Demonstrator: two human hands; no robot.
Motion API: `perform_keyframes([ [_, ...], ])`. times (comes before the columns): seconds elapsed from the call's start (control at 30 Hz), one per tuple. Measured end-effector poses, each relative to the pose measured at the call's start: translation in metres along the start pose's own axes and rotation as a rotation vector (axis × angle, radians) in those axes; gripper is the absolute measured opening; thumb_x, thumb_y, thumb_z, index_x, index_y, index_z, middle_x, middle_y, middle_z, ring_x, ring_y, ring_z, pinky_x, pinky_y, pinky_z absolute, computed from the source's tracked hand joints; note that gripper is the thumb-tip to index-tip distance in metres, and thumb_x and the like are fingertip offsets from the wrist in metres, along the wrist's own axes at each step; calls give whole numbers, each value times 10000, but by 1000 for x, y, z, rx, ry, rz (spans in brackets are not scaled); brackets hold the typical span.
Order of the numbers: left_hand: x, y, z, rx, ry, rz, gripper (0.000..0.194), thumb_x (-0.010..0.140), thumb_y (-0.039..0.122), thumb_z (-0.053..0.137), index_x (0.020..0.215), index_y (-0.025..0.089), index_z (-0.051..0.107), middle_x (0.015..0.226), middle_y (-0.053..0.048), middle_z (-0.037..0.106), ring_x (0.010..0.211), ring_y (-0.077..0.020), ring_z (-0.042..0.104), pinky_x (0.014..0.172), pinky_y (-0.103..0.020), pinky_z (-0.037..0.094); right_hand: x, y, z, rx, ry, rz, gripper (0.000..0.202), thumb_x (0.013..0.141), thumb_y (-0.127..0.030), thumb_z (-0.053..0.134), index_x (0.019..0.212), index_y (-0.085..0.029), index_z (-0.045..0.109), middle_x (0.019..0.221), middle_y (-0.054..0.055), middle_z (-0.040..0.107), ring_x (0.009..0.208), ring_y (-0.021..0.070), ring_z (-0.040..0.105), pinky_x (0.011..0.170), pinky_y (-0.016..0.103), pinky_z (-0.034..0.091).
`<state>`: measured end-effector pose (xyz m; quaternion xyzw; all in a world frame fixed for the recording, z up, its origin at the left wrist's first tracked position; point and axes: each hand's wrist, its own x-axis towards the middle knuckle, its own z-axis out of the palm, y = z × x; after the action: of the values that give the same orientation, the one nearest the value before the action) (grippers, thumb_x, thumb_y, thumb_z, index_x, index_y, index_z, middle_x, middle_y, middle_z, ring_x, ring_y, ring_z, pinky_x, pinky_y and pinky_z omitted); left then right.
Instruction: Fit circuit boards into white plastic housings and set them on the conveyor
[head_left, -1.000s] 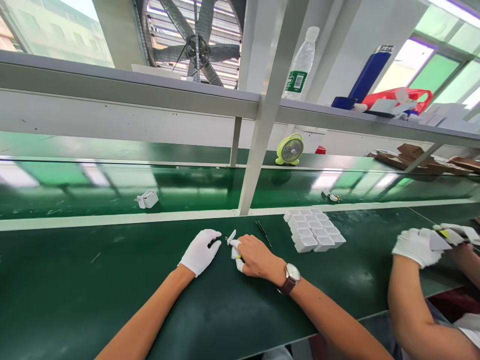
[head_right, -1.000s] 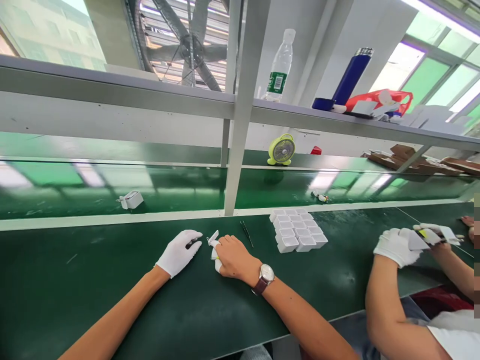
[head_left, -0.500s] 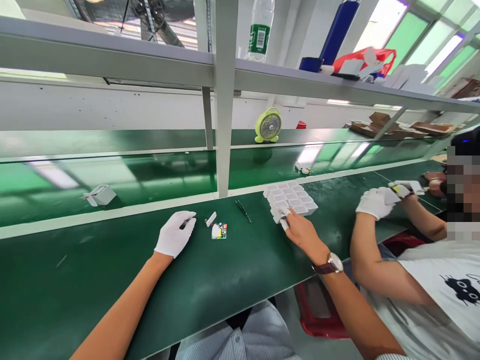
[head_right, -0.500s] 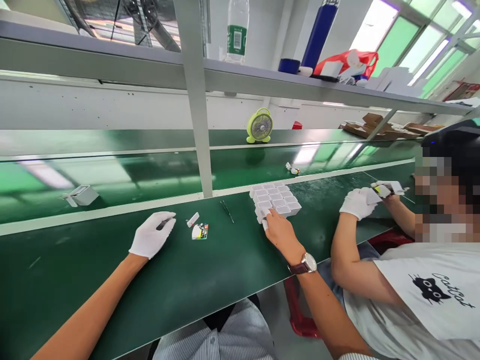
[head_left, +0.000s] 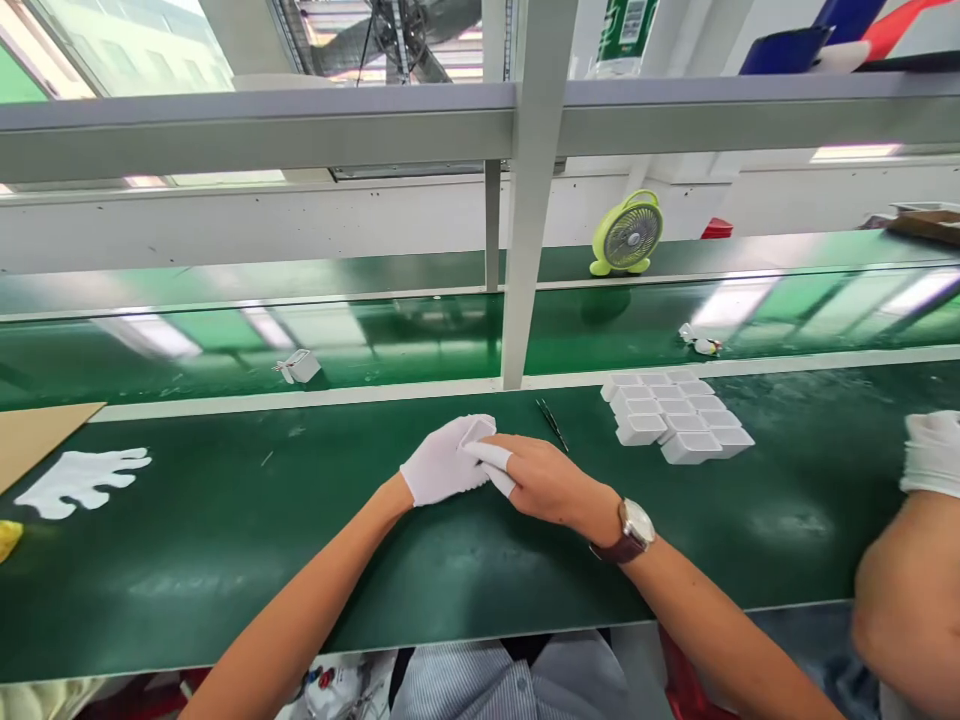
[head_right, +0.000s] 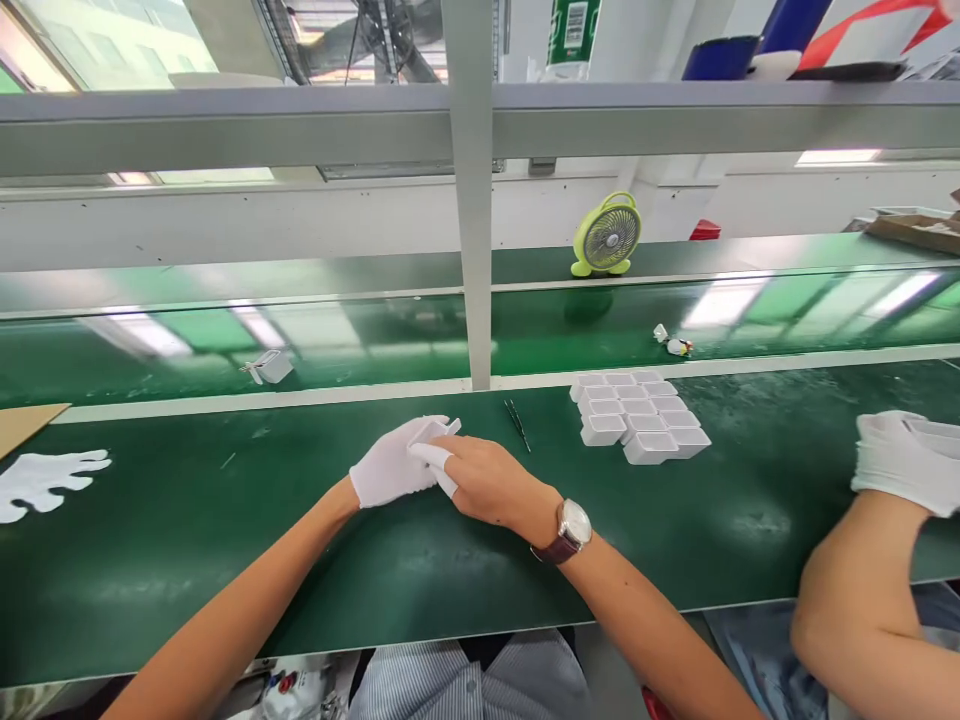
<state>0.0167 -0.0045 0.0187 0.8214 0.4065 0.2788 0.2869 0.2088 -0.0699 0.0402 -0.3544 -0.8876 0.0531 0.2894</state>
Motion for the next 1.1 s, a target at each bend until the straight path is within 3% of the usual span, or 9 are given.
perform_keyframes([
  [0.07, -1, -15, -5, 14, 64, -112, 363, 723, 254, 731, 1068, 249, 619, 1022, -18, 710, 993, -234, 698, 944, -401, 562, 8, 9, 3, 29, -2, 64, 473, 951, -112, 478, 1410, -223, 497, 1393, 115, 592, 1238, 245, 597, 1006, 415, 544],
  [0.2, -9, -40, -14, -12, 147, -348, 411, 748, 248, 699, 1127, 225, 541, 1005, -16, 692, 920, -204, 705, 912, -390, 567, -1, 29, 7, 34, -111, 252, 425, 937, -217, 588, 1356, -223, 524, 1333, 117, 609, 1164, 267, 613, 971, 442, 548],
  [0.4, -13, -46, -8, -56, 140, -295, 468, 719, 273, 741, 1142, 249, 544, 1020, -1, 684, 936, -208, 699, 903, -386, 561, -21, 40, 24, -72, -217, 337, 371, 884, -301, 710, 1211, -175, 591, 1134, 133, 667, 1019, 312, 629, 863, 471, 556],
  [0.63, -16, -44, -6, -42, 120, -269, 588, 655, 288, 820, 1176, 257, 549, 1059, -15, 680, 941, -233, 695, 837, -382, 583, -19, 23, 23, -79, -205, 311, 282, 1018, -370, 508, 1206, -199, 630, 801, 50, 685, 722, 215, 639, 688, 346, 535],
  [0.7, -16, -41, -8, -31, 107, -281, 600, 638, 273, 830, 1167, 251, 549, 1053, -16, 676, 907, -224, 696, 793, -364, 589, -18, 22, 18, -33, -156, 290, 266, 1014, -350, 519, 1213, -212, 629, 896, 65, 705, 815, 220, 652, 759, 366, 549],
  [0.77, -16, -39, -9, -32, 92, -274, 604, 630, 262, 833, 1160, 249, 543, 1028, -9, 674, 862, -211, 693, 762, -352, 589, -19, 25, 16, 30, -142, 238, 302, 981, -268, 554, 1276, -212, 588, 1194, 112, 677, 1106, 272, 618, 945, 450, 535],
  [0.87, -17, -39, -8, -35, 84, -230, 569, 649, 256, 825, 1140, 247, 537, 1020, -7, 671, 851, -200, 689, 762, -348, 588, -26, 35, 19, 132, -206, 200, 557, 907, -90, 503, 1448, -196, 428, 1513, 123, 478, 1445, 298, 372, 1140, 536, 422],
  [0.97, -17, -41, -8, -23, 97, -183, 527, 673, 242, 811, 1124, 239, 537, 1058, -23, 666, 891, -203, 690, 784, -347, 584, -31, 43, 29, 181, -250, 239, 725, 839, -25, 472, 1528, -173, 302, 1554, 139, 427, 1500, 297, 292, 1168, 564, 391],
  [1.1, -17, -42, -7, -7, 105, -162, 527, 688, 236, 803, 1141, 236, 534, 1086, -31, 667, 912, -206, 696, 793, -345, 585, -29, 46, 36, 207, -241, 253, 623, 850, -55, 515, 1451, -192, 422, 1357, 139, 598, 1396, 302, 446, 1144, 590, 401],
])
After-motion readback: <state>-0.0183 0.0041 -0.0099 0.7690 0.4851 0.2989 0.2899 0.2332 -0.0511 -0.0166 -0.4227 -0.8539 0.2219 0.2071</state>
